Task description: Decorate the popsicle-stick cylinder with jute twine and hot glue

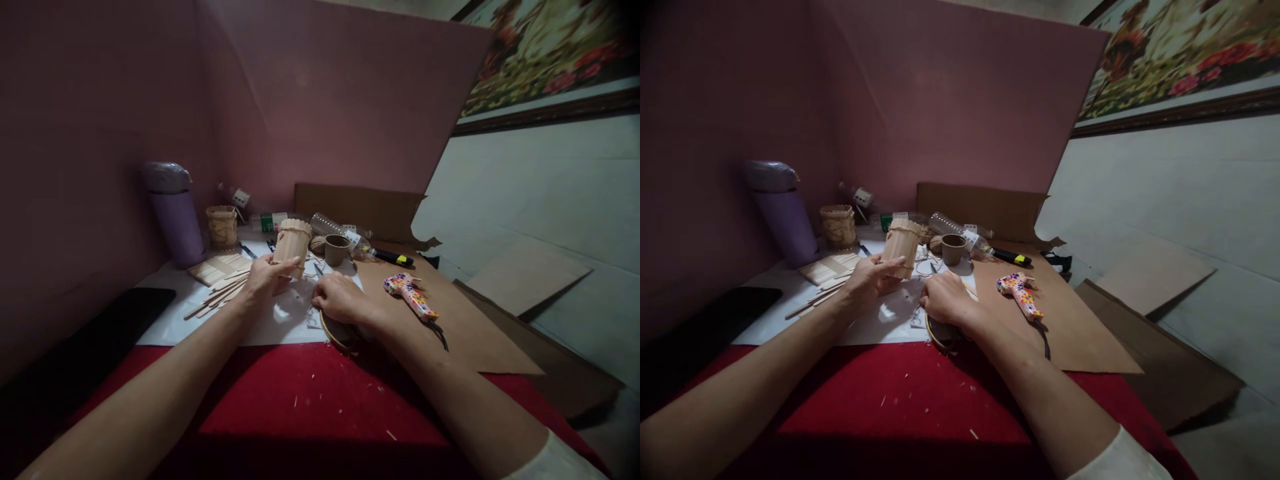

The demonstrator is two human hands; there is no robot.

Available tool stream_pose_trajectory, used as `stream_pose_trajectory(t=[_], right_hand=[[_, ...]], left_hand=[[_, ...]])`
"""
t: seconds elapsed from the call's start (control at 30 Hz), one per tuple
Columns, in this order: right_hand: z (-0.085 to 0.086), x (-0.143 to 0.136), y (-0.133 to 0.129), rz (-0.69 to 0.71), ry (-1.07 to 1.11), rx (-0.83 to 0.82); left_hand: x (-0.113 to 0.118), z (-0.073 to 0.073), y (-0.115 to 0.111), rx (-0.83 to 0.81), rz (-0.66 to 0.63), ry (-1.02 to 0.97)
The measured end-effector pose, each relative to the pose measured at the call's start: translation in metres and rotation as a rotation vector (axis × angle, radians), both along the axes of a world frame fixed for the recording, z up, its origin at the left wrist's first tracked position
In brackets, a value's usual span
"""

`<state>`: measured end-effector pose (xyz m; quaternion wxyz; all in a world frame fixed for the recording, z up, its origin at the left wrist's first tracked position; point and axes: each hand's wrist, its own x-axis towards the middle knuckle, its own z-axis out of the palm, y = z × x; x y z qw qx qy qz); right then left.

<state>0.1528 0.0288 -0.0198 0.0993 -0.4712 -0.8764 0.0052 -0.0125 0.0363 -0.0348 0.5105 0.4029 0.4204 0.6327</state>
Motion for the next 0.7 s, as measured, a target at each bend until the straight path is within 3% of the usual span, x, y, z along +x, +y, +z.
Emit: stream_pose_trajectory(t=[0.4, 0.57, 0.7], right_hand=[[0.018, -0.006, -0.012, -0.028, -0.072, -0.055], [0.010, -0.016, -0.011, -0.030, -0.050, -0.080], [0.008, -0.009, -0.008, -0.012, 0.034, -0.067]], left_hand=[[-0.001, 0.003, 0.000, -0.010, 0.050, -0.033], [-0.002, 0.003, -0.001, -0.013, 0.070, -0.048], [0.001, 0.007, -0.006, -0.016, 0.043, -0.084]])
